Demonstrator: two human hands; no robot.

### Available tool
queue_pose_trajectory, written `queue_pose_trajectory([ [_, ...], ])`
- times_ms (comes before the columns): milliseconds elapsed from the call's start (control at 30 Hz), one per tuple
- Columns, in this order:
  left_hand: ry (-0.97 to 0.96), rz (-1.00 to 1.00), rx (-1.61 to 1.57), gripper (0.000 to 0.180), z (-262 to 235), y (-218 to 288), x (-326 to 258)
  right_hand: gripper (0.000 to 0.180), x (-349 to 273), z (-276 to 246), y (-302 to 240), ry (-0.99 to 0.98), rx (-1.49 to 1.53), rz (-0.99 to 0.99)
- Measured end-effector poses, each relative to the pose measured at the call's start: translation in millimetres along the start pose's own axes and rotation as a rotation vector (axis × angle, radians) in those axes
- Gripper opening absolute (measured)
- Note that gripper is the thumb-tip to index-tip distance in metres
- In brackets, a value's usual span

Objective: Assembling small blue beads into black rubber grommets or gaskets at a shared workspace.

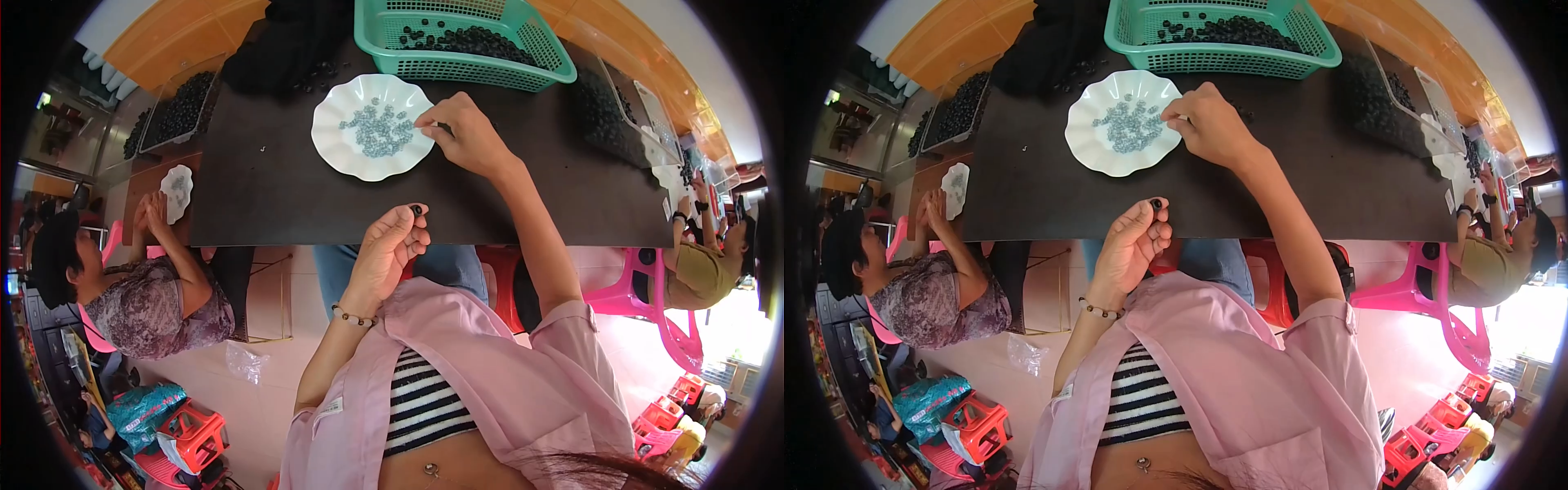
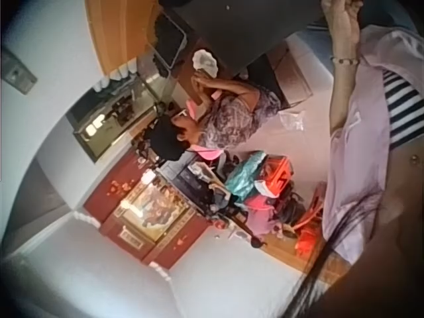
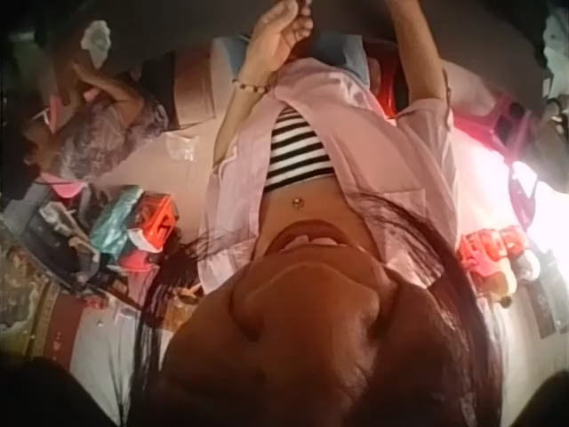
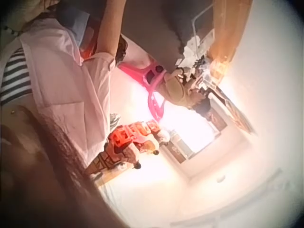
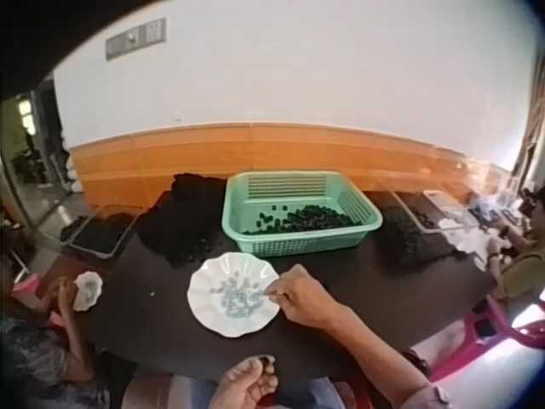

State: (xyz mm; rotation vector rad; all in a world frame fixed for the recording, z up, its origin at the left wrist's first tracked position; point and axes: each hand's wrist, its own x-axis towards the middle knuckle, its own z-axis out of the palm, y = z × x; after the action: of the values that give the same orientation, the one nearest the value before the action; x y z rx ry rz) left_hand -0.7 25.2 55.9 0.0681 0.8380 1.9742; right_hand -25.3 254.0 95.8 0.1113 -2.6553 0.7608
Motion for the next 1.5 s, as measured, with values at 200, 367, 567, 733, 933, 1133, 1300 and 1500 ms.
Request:
queue_pose_trajectory([
  [200,-0.013,0.005,0.015,0.026,-3,-3,1,0.014,28,14,9,-0.033,-0.111,0.011],
  [367,-0.006,0.013,0.019,0.026,-1,-3,-1,0.015,44,21,14,-0.054,-0.141,0.000],
  [567,-0.010,0.019,0.021,0.025,0,-4,-2,0.018,57,29,13,-0.059,-0.186,-0.018],
  [733,-0.029,0.033,0.036,0.031,-2,-7,-3,0.015,67,30,12,-0.114,-0.264,-0.036],
  [933,-0.037,0.043,0.057,0.032,1,-6,-6,0.013,70,32,14,-0.145,-0.328,-0.076],
  [1133,-0.032,0.045,0.038,0.025,2,-8,-8,0.010,70,33,11,-0.168,-0.354,-0.084],
  [1300,-0.029,0.047,0.046,0.026,3,-8,-9,0.010,70,34,11,-0.166,-0.362,-0.086],
  [1500,-0.033,0.044,0.056,0.026,5,-7,-9,0.011,66,26,11,-0.110,-0.285,-0.028],
])
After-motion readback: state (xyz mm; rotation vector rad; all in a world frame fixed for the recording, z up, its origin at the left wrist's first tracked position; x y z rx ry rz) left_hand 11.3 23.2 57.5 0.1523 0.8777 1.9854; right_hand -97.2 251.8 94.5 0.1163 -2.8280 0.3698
